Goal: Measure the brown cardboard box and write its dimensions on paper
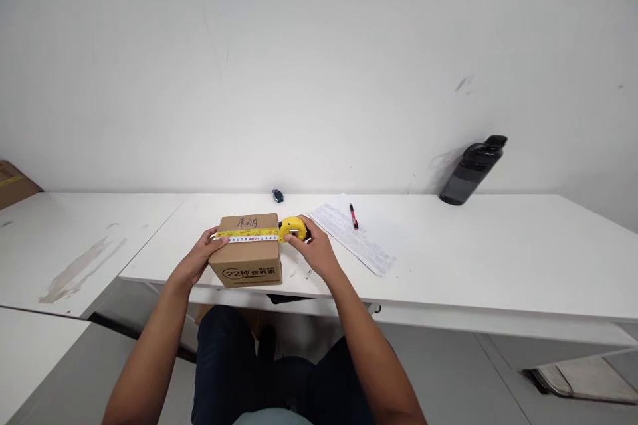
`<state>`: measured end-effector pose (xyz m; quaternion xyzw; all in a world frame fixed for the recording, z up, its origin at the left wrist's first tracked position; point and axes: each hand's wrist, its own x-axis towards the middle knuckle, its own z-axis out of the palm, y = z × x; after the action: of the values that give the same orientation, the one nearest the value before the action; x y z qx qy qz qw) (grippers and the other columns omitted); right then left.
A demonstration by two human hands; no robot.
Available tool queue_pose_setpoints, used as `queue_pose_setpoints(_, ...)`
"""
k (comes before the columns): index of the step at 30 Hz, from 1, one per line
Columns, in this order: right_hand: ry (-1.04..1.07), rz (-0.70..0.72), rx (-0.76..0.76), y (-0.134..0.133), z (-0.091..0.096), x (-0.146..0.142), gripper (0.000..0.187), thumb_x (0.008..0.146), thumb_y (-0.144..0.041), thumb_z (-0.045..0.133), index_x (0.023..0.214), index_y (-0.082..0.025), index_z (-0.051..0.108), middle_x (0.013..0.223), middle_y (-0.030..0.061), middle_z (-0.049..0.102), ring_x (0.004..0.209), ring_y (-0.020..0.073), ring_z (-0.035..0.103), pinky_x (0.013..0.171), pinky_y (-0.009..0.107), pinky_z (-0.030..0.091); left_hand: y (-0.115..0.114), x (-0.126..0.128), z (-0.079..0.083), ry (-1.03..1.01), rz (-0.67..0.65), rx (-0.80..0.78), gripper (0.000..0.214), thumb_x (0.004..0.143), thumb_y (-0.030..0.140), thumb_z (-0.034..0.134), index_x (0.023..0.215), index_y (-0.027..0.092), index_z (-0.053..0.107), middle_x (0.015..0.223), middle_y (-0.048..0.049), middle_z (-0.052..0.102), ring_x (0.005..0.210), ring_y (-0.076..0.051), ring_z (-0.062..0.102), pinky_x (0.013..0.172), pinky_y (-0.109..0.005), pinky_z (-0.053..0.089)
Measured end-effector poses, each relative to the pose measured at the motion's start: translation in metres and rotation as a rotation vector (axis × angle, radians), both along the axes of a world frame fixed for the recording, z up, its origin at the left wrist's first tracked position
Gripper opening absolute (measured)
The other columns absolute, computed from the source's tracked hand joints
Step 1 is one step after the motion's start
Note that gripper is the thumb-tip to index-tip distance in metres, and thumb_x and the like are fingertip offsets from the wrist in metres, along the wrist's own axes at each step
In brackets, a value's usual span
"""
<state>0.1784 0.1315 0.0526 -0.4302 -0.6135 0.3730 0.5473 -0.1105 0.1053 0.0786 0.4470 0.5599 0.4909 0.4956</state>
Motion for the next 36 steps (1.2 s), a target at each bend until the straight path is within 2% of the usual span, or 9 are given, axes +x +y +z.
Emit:
queue_pose_setpoints(6, 0.038, -0.096, -0.019, -0.021, 0.004, 0.005, 0.053, 0.072, -0.047, 0.076, 0.116, -0.021, 0.063, 0.108, 0.0066, 0.067, 0.088, 0.0213, 0.062, 0.074, 0.034, 0.053, -0.001, -0.017, 0.016, 0.338, 0.275, 0.139, 0.042, 0.06, 0.051, 0.079, 0.08, 0.015, 0.067, 0.093, -0.008, 0.072, 0.082, -0.022, 0.063, 0.064, -0.029, 0.047)
queue_pose_setpoints(11, 0.129, -0.032, -0.027, -0.083, -0.02, 0.012, 0.045, 0.073, -0.041, 0.079, 0.112, -0.024, 0.063, 0.11, 0.0064, 0.067, 0.094, 0.0224, 0.065, 0.08, 0.034, 0.055, -0.063, 0.005, 0.033, 0.293, 0.206, 0.337, 0.028, 0.069, 0.044, 0.078, 0.078, 0.02, 0.065, 0.085, -0.0023, 0.067, 0.081, -0.018, 0.059, 0.072, -0.029, 0.046)
queue_pose_setpoints(14, 0.194, -0.041, -0.024, -0.122, -0.056, 0.01, 0.039, 0.074, -0.039, 0.078, 0.107, -0.024, 0.063, 0.106, 0.0063, 0.069, 0.094, 0.0228, 0.067, 0.081, 0.034, 0.056, -0.103, 0.059, 0.01, 0.189, -0.055, 0.244, 0.027, 0.076, 0.047, 0.074, 0.089, 0.023, 0.067, 0.098, -0.0046, 0.067, 0.093, -0.021, 0.06, 0.079, -0.03, 0.047)
queue_pose_setpoints(19, -0.023, -0.264, -0.03, -0.161, -0.109, 0.007, 0.033, 0.077, -0.035, 0.074, 0.106, -0.021, 0.064, 0.095, 0.006, 0.07, 0.084, 0.0228, 0.068, 0.077, 0.033, 0.056, -0.123, 0.15, -0.064, -0.266, -0.442, -0.241, 0.058, 0.078, 0.062, 0.067, 0.123, 0.026, 0.058, 0.125, -0.0103, 0.062, 0.112, -0.027, 0.059, 0.086, -0.036, 0.049)
queue_pose_setpoints(23, -0.218, -0.316, 0.052, -0.177, -0.13, 0.014, 0.037, 0.088, -0.03, 0.061, 0.125, -0.023, 0.059, 0.114, 0.0098, 0.068, 0.105, 0.0251, 0.066, 0.09, 0.035, 0.054, -0.113, 0.186, -0.098, -0.516, -0.478, -0.392, 0.053, 0.076, 0.06, 0.071, 0.113, 0.022, 0.061, 0.111, -0.0077, 0.065, 0.107, -0.024, 0.061, 0.088, -0.033, 0.048)
queue_pose_setpoints(27, -0.407, -0.213, 0.143, -0.164, -0.126, 0.053, 0.06, 0.092, -0.039, 0.057, 0.147, -0.024, 0.039, 0.112, 0.0088, 0.07, 0.098, 0.0242, 0.069, 0.083, 0.033, 0.056, -0.096, 0.201, -0.103, -0.521, -0.386, -0.404, 0.045, 0.075, 0.059, 0.071, 0.097, 0.02, 0.063, 0.09, -0.0035, 0.064, 0.087, -0.019, 0.062, 0.077, -0.03, 0.049)
queue_pose_setpoints(30, -0.499, -0.425, 0.243, -0.121, -0.103, 0.11, 0.045, 0.098, -0.039, 0.043, 0.139, -0.022, 0.05, 0.085, 0.0054, 0.072, 0.073, 0.0212, 0.068, 0.073, 0.033, 0.054, -0.091, 0.2, -0.106, -0.478, -0.305, -0.397, 0.05, 0.067, 0.062, 0.075, 0.091, 0.021, 0.062, 0.081, -0.0004, 0.06, 0.077, -0.017, 0.059, 0.066, -0.028, 0.047)
queue_pose_setpoints(32, -0.584, -0.639, 0.258, -0.082, -0.086, 0.146, 0.042, 0.1, -0.037, 0.036, 0.129, -0.017, 0.058, 0.097, 0.0124, 0.072, 0.089, 0.0245, 0.068, 0.082, 0.038, 0.052, -0.095, 0.194, -0.11, -0.425, -0.279, -0.361, 0.052, 0.064, 0.063, 0.077, 0.09, 0.021, 0.063, 0.081, -0.0002, 0.059, 0.073, -0.017, 0.057, 0.061, -0.027, 0.046)
queue_pose_setpoints(36, -0.976, -0.539, 0.084, -0.029, -0.073, 0.15, 0.032, 0.097, -0.034, 0.044, 0.108, -0.017, 0.07, 0.119, 0.0171, 0.067, 0.113, 0.0335, 0.06, 0.096, 0.052, 0.043, -0.106, 0.169, -0.129, -0.36, -0.161, -0.223, 0.055, 0.062, 0.066, 0.077, 0.089, 0.02, 0.064, 0.079, -0.0023, 0.059, 0.065, -0.016, 0.054, 0.055, -0.028, 0.043)
